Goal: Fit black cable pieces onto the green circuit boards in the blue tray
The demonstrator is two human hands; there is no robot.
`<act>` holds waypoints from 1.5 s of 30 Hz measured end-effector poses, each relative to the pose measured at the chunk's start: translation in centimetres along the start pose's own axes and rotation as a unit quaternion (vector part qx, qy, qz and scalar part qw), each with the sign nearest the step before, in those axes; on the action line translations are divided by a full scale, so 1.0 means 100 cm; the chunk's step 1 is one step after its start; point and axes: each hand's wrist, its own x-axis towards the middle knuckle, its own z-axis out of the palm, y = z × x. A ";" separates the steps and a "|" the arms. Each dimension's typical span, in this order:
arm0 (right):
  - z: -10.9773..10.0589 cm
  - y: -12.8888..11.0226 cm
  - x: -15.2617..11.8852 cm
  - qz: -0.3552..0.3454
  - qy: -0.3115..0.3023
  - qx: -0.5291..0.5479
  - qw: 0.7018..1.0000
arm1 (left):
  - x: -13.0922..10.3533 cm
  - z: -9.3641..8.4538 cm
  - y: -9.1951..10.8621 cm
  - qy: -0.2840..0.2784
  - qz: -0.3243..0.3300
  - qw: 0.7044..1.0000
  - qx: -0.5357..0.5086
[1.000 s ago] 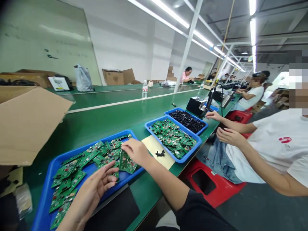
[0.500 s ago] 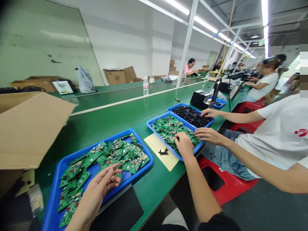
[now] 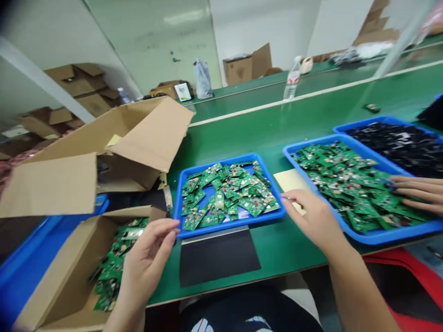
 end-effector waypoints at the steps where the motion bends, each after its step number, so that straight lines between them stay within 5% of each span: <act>1: 0.011 -0.016 -0.005 -0.041 -0.031 0.047 0.998 | -0.012 -0.004 -0.007 -0.008 -0.026 0.999 0.039; 4: 0.042 -0.066 -0.023 -0.132 -0.180 0.159 0.962 | -0.044 -0.004 -0.030 -0.029 -0.125 0.986 0.110; 7: 0.066 -0.100 -0.040 -0.204 -0.254 0.185 0.927 | -0.063 0.010 -0.048 -0.017 -0.183 0.974 0.129; 17: 0.088 -0.111 -0.044 -0.195 -0.283 0.129 0.930 | -0.048 0.022 -0.046 -0.014 -0.316 0.936 -0.153; 25: 0.107 -0.136 -0.040 -0.195 -0.173 0.180 0.948 | -0.056 0.041 -0.030 0.004 -0.196 0.978 -0.077; 35: 0.108 -0.124 -0.038 -0.227 -0.188 0.217 0.931 | -0.051 0.032 -0.041 -0.097 -0.095 0.991 0.008; 45: 0.093 -0.112 -0.033 -0.134 -0.215 0.293 0.922 | -0.052 0.038 -0.053 -0.087 -0.158 0.982 -0.053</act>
